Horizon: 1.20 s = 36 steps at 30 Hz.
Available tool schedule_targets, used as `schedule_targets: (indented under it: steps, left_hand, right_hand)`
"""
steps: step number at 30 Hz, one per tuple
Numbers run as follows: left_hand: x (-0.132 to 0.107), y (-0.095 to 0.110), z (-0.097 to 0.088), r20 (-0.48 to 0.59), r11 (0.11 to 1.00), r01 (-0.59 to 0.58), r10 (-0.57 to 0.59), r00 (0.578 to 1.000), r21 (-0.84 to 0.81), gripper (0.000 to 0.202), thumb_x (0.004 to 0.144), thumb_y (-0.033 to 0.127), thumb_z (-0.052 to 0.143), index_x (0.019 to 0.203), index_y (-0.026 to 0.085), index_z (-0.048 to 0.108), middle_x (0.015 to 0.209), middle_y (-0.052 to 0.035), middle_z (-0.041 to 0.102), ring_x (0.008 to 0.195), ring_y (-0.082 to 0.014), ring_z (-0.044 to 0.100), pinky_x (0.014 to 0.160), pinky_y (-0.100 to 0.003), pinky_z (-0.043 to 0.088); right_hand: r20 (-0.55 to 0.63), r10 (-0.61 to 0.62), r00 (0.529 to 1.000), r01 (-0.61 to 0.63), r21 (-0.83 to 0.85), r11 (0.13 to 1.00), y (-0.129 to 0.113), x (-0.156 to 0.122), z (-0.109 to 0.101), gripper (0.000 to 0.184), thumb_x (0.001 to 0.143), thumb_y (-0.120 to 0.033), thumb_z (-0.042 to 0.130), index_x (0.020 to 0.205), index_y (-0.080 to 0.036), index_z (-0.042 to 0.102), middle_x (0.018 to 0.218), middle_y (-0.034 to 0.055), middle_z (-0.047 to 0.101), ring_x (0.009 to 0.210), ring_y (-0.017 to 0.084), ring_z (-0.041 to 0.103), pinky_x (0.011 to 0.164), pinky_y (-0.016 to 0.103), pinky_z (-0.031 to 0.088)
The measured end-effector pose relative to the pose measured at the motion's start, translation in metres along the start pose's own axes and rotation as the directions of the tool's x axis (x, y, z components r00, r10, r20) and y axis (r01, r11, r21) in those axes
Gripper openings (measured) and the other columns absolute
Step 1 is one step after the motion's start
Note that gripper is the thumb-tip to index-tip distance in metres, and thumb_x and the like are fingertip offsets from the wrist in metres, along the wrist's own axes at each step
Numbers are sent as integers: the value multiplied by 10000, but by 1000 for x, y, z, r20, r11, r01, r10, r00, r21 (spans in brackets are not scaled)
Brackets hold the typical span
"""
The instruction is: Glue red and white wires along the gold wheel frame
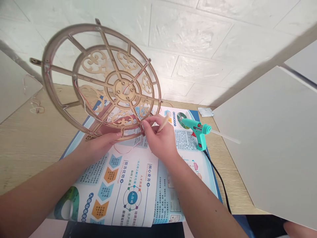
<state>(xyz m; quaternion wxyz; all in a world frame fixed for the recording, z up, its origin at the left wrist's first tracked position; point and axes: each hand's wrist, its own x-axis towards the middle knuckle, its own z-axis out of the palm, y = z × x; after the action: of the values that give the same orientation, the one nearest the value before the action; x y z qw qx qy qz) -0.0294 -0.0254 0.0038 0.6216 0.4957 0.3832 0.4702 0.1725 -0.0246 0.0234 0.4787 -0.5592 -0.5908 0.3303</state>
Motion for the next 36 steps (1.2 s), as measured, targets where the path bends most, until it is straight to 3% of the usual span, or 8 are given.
schedule_targets:
  steps: [3,6,9,12,14,19,28,36]
  left_hand:
    - [-2,-9,-14,-55,993,-34,40,998,111,86,777,346,826,854,309,829,1050,-38,815,1278,-389,657,1306,-644,290]
    - [-3,-14,-21,-109,991,-74,86,990,107,93,671,310,874,731,324,804,928,-40,802,1250,-424,649,1316,-677,210]
    - [-2,-2,-11,-69,995,-98,98,993,9,172,793,407,740,915,310,813,1055,-53,801,1307,-407,635,1250,-713,315]
    - [-1,17,6,5,955,-27,30,1000,-295,412,894,442,576,1245,303,741,1285,-72,762,1352,-390,623,1168,-706,427]
    - [-2,25,14,19,901,-13,24,1000,-434,482,888,453,585,1331,296,691,1352,-78,738,1383,-390,601,1153,-670,463]
    - [-4,29,17,8,919,-50,58,998,-391,607,847,347,662,1448,299,592,1384,-75,722,1350,-380,633,1131,-633,499]
    - [-3,31,19,-4,939,-53,55,998,-341,894,747,184,830,1542,360,461,1302,-41,754,1258,-321,695,1110,-553,534]
    - [2,26,11,5,936,-74,81,997,-344,867,712,248,902,1483,329,514,1357,-62,720,1326,-309,644,1174,-545,472]
  right_hand:
    - [-77,-89,993,90,18,996,-2,2,-6,281,988,-429,566,855,-202,665,864,37,676,475,74,437,428,256,337]
    - [-140,-146,979,141,-43,989,-7,3,-15,265,1007,-395,546,860,-206,660,857,47,675,588,120,544,495,266,400]
    - [-137,-232,963,214,-136,967,-13,1,-19,140,953,-300,621,852,-213,665,851,53,678,731,171,625,543,274,423]
    - [-78,-342,936,322,-197,926,-18,-4,-16,85,920,-260,636,857,-220,678,859,58,700,749,180,634,578,291,456]
    - [-33,-403,914,387,-219,896,-20,-7,-13,68,913,-260,647,877,-225,691,870,61,715,743,181,636,592,300,477]
    - [48,-464,885,461,-237,855,-21,-13,-7,67,920,-288,690,951,-233,712,966,82,734,800,199,664,634,322,521]
    - [36,-531,847,527,-186,829,-22,-14,-6,150,966,-300,582,936,-228,709,915,89,739,807,225,686,663,363,538]
    - [-237,-593,770,573,-154,805,-46,-12,-20,394,1090,-348,355,853,-217,641,825,73,660,744,209,639,673,376,506]
